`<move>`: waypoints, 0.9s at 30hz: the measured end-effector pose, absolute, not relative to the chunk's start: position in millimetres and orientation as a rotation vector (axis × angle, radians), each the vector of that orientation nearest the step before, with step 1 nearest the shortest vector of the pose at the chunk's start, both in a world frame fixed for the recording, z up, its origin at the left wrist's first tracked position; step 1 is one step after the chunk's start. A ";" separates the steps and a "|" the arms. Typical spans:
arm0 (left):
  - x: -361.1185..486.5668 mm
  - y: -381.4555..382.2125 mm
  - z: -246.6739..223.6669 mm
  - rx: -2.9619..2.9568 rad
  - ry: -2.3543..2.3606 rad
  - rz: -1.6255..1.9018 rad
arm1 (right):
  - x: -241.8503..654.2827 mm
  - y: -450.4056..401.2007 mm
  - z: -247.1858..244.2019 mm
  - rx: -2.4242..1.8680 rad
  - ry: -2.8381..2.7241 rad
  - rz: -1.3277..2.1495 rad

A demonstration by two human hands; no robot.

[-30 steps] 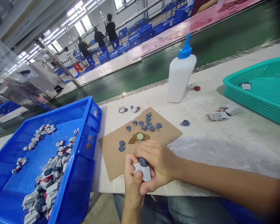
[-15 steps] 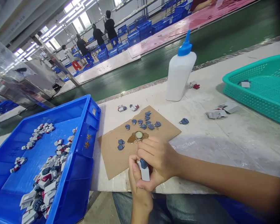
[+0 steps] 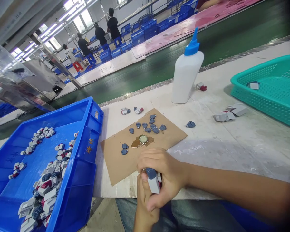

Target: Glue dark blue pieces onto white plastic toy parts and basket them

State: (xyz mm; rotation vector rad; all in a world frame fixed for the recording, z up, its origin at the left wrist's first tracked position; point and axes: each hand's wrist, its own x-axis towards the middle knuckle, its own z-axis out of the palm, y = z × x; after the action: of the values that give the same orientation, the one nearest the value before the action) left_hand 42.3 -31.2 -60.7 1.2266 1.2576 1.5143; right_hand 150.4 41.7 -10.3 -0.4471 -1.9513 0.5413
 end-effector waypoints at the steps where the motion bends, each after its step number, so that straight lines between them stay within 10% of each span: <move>1: 40.8 -30.6 -60.9 1.214 1.270 1.476 | 150.5 41.9 -9.7 -0.449 -1.947 0.531; 27: 37.8 -18.1 -60.6 1.012 1.369 1.299 | 151.5 43.2 -13.1 -0.730 -2.004 0.113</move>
State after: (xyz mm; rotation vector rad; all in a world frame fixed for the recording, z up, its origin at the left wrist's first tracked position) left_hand 37.8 -18.1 -60.6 1.0120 1.3690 1.2987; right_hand 151.5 43.2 -13.1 -0.7299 -2.0038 0.1126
